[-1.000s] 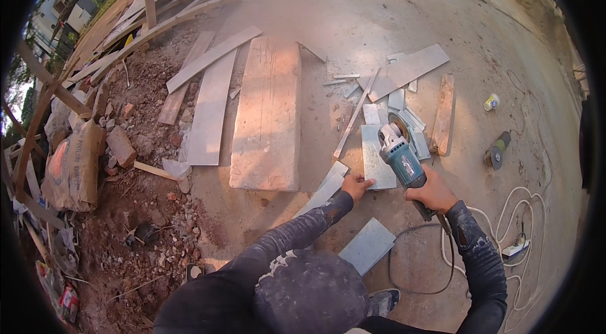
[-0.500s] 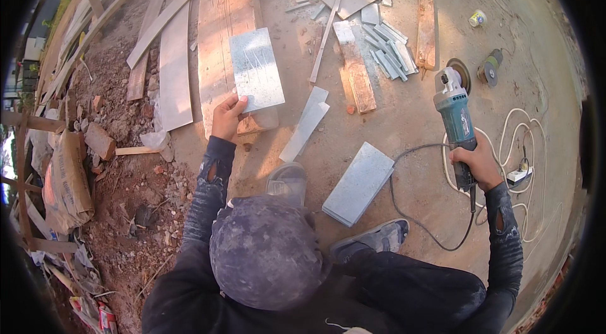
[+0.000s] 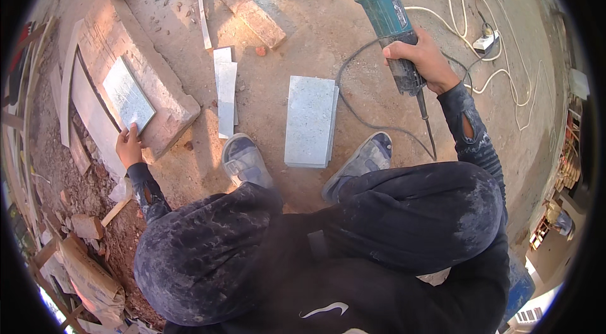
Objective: The person shapes stone tiles by hand using a powered angle grinder. The person picks up tiles, positions them on a wooden support, and grinds the edges with the tool.
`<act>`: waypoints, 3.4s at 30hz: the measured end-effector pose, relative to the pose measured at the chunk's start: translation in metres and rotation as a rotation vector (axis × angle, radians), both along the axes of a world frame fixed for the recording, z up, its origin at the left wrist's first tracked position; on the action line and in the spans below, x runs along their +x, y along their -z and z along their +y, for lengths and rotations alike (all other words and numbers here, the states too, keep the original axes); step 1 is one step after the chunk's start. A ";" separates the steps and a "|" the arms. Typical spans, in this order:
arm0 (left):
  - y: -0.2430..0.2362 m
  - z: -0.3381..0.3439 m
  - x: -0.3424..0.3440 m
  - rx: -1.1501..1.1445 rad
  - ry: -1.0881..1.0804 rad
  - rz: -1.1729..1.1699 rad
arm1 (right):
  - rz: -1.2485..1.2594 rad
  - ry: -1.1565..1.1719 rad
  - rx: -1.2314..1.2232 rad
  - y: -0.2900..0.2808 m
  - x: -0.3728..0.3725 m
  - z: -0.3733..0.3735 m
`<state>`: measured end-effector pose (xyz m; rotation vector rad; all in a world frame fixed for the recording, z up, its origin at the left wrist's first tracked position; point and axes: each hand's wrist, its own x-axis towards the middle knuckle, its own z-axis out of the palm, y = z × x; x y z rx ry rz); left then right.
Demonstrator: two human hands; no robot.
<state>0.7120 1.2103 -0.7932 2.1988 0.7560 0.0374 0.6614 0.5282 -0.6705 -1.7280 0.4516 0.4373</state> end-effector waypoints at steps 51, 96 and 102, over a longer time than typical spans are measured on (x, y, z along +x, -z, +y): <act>-0.010 -0.337 -0.060 -0.559 0.864 0.359 | 0.003 0.508 0.139 0.089 -0.076 -0.013; 0.037 -0.303 0.078 -1.286 0.375 0.096 | 0.050 0.469 0.138 0.082 -0.076 -0.005; 0.017 -0.311 0.073 -1.310 0.396 0.059 | 0.053 0.479 0.167 0.082 -0.075 -0.004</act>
